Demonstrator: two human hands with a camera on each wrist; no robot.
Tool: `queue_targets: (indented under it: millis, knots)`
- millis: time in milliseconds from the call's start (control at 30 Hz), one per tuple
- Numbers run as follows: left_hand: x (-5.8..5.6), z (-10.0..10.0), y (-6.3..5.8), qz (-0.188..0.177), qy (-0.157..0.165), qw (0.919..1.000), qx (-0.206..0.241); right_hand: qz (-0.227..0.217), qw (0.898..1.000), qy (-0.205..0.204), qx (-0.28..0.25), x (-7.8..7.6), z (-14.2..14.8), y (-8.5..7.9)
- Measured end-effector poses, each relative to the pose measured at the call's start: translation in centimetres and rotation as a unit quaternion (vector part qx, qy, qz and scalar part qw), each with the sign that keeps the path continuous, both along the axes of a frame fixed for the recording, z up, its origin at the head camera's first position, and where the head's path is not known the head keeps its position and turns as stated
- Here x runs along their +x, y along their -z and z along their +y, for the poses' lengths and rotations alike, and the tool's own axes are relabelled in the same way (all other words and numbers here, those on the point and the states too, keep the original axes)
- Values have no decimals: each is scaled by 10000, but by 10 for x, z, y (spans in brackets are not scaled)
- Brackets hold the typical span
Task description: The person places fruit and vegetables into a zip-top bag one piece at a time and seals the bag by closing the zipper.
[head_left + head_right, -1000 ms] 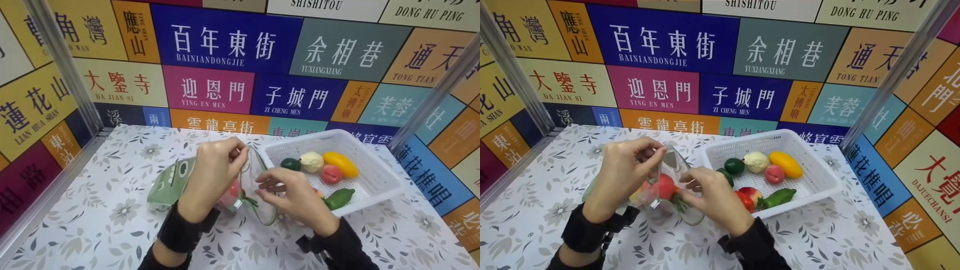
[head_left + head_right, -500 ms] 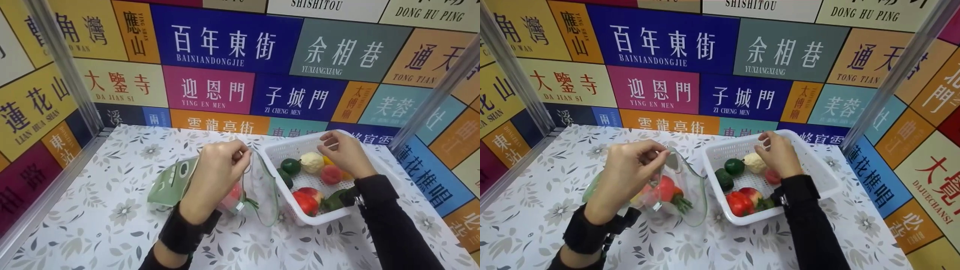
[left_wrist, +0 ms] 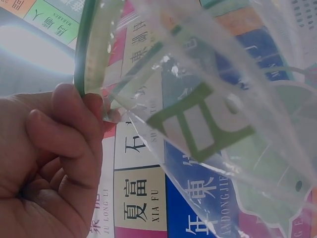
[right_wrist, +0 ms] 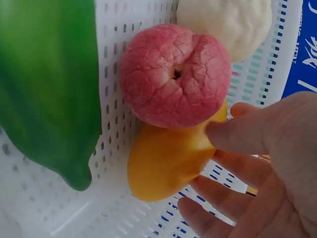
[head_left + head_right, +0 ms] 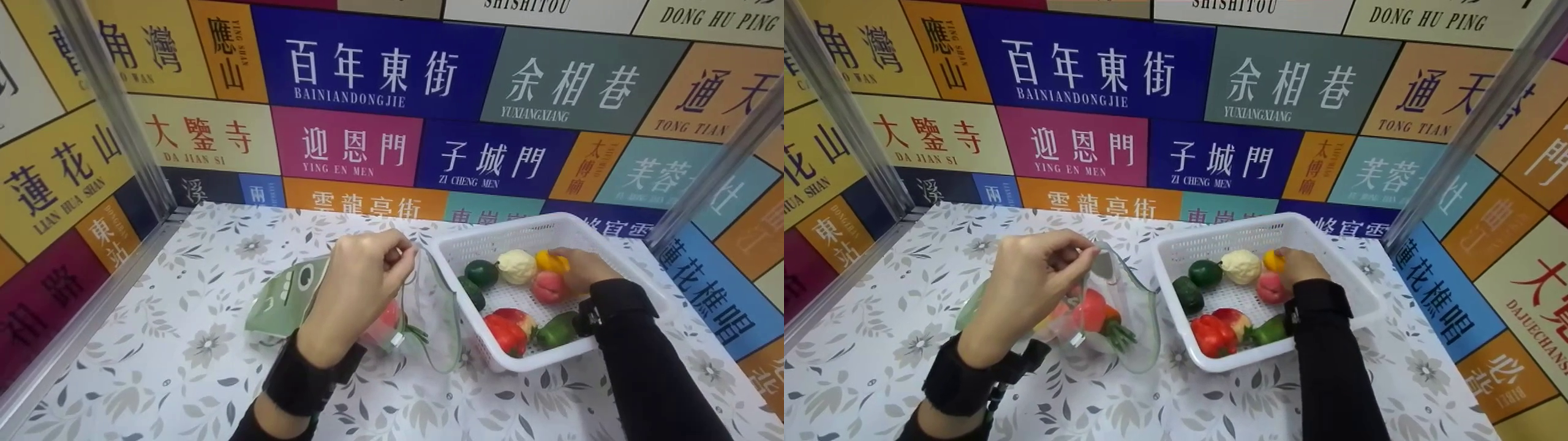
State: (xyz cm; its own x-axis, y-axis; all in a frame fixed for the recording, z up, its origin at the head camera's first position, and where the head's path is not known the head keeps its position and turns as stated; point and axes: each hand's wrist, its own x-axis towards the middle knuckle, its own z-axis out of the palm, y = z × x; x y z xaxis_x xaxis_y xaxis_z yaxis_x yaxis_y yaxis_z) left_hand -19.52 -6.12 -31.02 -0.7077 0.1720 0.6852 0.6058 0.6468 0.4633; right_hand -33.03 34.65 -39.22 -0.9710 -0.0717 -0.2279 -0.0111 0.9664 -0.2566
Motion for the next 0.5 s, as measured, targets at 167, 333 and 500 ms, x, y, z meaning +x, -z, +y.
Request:
queue_targets:
  millis: [167,333,500]
  knots:
    - [0,0,0,-17,36,10000,11,41,9999,100,-70,1,-4,-1]
    - [-1,0,0,-89,70,9999,15,-240,9990,321,-215,5,-6,1]
    - [0,-1,-1,-136,91,9999,48,-513,9981,347,-54,10,-8,1]
